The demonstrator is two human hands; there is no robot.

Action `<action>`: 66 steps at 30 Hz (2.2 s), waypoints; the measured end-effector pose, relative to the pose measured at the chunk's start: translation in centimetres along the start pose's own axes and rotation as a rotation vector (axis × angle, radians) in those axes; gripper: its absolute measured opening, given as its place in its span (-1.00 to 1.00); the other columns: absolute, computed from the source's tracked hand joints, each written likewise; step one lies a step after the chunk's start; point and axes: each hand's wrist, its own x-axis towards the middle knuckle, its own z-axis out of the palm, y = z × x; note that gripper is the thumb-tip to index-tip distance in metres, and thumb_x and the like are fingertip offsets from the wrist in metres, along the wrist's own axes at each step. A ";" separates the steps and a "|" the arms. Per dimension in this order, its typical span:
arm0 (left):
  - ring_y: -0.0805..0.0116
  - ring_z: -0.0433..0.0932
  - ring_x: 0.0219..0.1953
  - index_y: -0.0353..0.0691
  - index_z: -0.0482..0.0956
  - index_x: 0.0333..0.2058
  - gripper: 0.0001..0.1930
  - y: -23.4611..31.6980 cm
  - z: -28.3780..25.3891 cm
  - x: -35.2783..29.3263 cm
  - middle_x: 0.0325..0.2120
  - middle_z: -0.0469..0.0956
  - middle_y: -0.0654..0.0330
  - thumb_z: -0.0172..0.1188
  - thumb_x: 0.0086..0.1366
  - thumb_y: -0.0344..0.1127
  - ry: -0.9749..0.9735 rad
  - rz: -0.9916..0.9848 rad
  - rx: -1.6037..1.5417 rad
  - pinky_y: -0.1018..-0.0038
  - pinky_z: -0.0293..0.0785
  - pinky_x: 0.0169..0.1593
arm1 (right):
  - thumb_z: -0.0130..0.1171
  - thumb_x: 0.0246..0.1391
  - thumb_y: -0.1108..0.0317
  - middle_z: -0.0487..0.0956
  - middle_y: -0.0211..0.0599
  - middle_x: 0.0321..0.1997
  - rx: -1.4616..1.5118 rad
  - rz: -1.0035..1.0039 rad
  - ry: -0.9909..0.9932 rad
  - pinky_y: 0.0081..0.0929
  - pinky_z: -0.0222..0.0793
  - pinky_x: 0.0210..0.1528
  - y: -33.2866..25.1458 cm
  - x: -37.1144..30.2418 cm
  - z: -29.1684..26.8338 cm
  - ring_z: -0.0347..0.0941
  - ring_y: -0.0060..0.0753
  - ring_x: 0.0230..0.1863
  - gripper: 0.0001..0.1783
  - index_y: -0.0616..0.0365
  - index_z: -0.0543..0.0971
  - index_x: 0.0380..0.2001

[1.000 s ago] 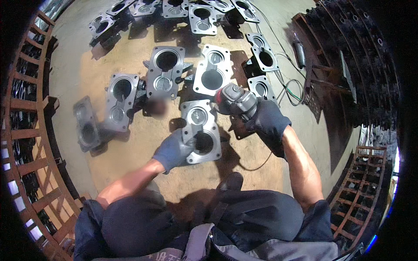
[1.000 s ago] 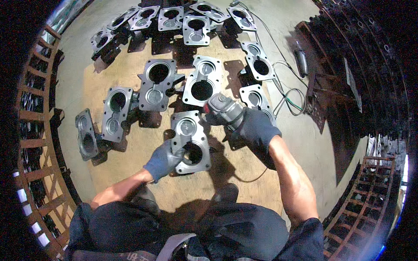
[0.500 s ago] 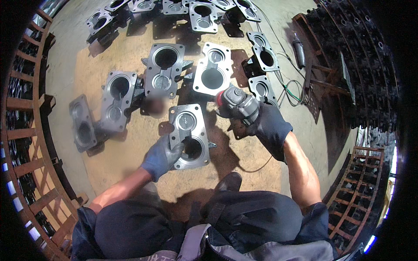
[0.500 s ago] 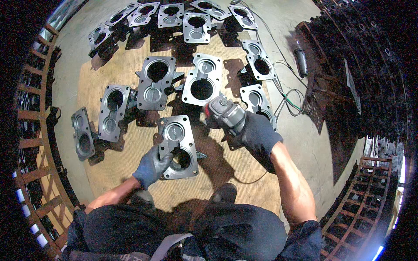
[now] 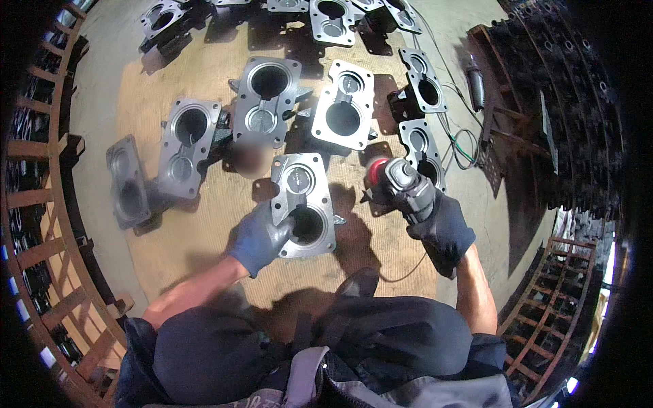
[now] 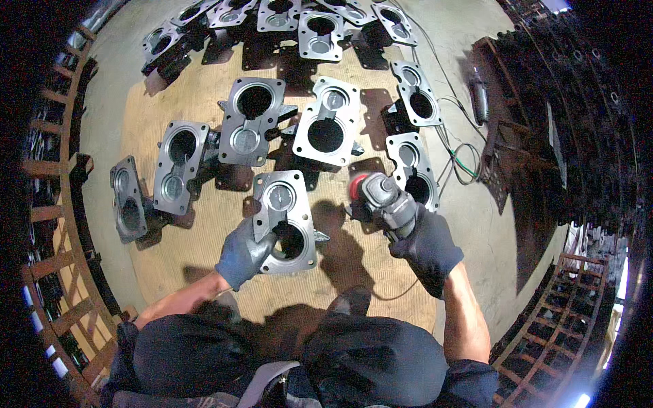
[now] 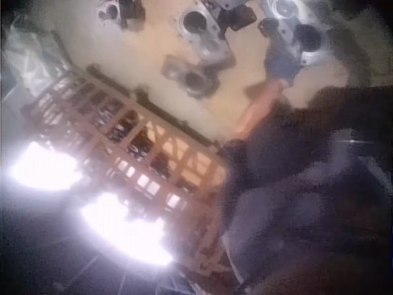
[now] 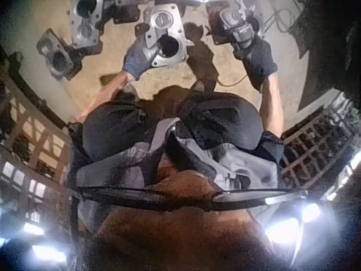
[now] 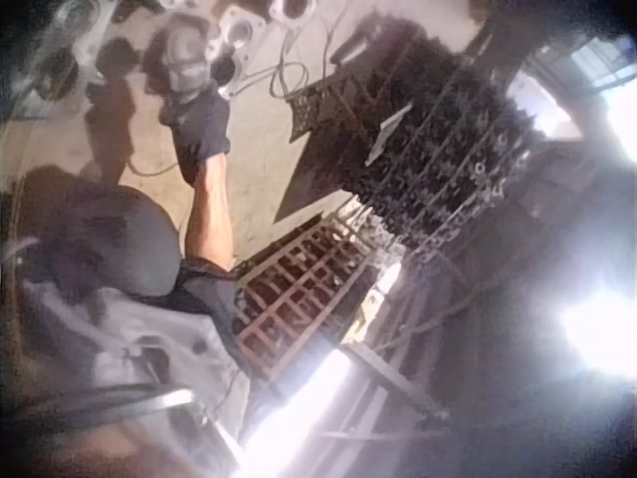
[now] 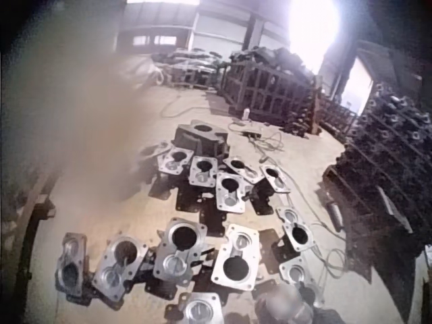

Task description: The person uses a handheld angle grinder to smooth the inner surfaces of several metal cylinder blocks. They systematically move from one block to the next, repositioning each part as needed to access different areas.

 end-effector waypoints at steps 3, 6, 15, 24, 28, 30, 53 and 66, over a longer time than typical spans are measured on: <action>-0.13 0.59 -0.18 -0.29 0.52 -0.11 -0.65 0.1 0.3 -0.3 -0.25 0.61 -0.12 0.20 0.21 -0.20 0.030 0.009 -0.064 0.13 0.49 -0.09 | 0.43 -0.47 0.34 0.67 -0.06 -0.22 -0.013 -0.014 -0.023 -0.32 0.51 -0.06 0.1 -0.5 0.9 0.63 -0.09 -0.14 -0.26 0.19 0.53 -0.03; -0.15 0.58 -0.20 -0.27 0.54 -0.17 -0.70 0.3 0.6 -0.3 -0.28 0.59 -0.10 0.22 0.17 -0.23 0.061 0.033 -0.057 0.13 0.49 -0.12 | 0.44 -0.47 0.30 0.67 -0.06 -0.23 -0.074 -0.048 -0.035 -0.29 0.52 -0.08 -0.5 -0.4 1.1 0.63 -0.04 -0.16 -0.26 0.18 0.53 -0.03; -0.16 0.59 -0.20 -0.32 0.52 -0.15 -0.65 1.6 0.4 2.0 -0.27 0.58 -0.16 0.22 0.15 -0.21 0.048 -0.004 -0.037 0.11 0.50 -0.12 | 0.44 -0.44 0.30 0.67 -0.02 -0.24 -0.056 -0.095 -0.105 -0.32 0.52 -0.10 -1.2 -0.3 1.4 0.63 -0.04 -0.19 -0.30 0.21 0.53 -0.07; -0.22 0.57 -0.18 -0.41 0.46 -0.11 -0.52 -0.5 0.1 1.4 -0.28 0.57 -0.24 0.26 0.19 -0.09 -0.069 0.062 -0.049 0.08 0.50 -0.11 | 0.47 -0.45 0.23 0.65 0.06 -0.26 -0.117 -0.141 -0.155 -0.26 0.53 -0.14 -2.2 -0.3 2.9 0.62 0.07 -0.21 -0.26 0.23 0.49 -0.07; -0.23 0.56 -0.17 -0.43 0.44 -0.13 -0.53 0.0 -0.5 1.6 -0.27 0.56 -0.28 0.24 0.21 -0.09 -0.119 0.013 0.039 0.06 0.48 -0.11 | 0.48 -0.46 0.21 0.63 0.11 -0.23 -0.219 -0.213 -0.158 -0.20 0.53 -0.12 -3.2 0.3 3.1 0.58 0.19 -0.17 -0.27 0.20 0.49 -0.09; -0.24 0.56 -0.19 -0.43 0.43 -0.14 -0.54 -0.4 -0.4 1.1 -0.28 0.55 -0.29 0.24 0.21 -0.10 -0.103 0.062 0.064 0.05 0.48 -0.13 | 0.47 -0.45 0.20 0.63 0.13 -0.25 -0.273 -0.210 -0.131 -0.21 0.53 -0.12 -3.6 1.2 3.5 0.58 0.20 -0.18 -0.29 0.23 0.49 -0.12; -0.08 0.58 -0.05 -0.53 0.29 0.15 -0.22 -0.7 -3.6 -2.8 -0.10 0.54 -0.20 0.41 0.09 -0.14 -0.068 -0.125 -0.175 0.22 0.49 0.05 | 0.40 -0.40 0.26 0.64 0.08 -0.28 -0.221 -0.208 -0.205 -0.22 0.52 -0.13 -9.1 2.7 3.1 0.58 0.16 -0.18 -0.37 0.21 0.50 -0.13; -0.02 0.58 -0.05 -0.31 0.52 -0.03 -0.52 -0.2 -6.7 1.9 -0.10 0.55 -0.10 0.30 0.01 -0.35 -0.117 0.124 0.125 0.26 0.51 0.03 | 0.45 -0.42 0.25 0.64 0.05 -0.24 -0.304 -0.232 -0.152 -0.24 0.51 -0.11 -6.6 2.1 2.8 0.58 0.13 -0.15 -0.34 0.19 0.50 -0.12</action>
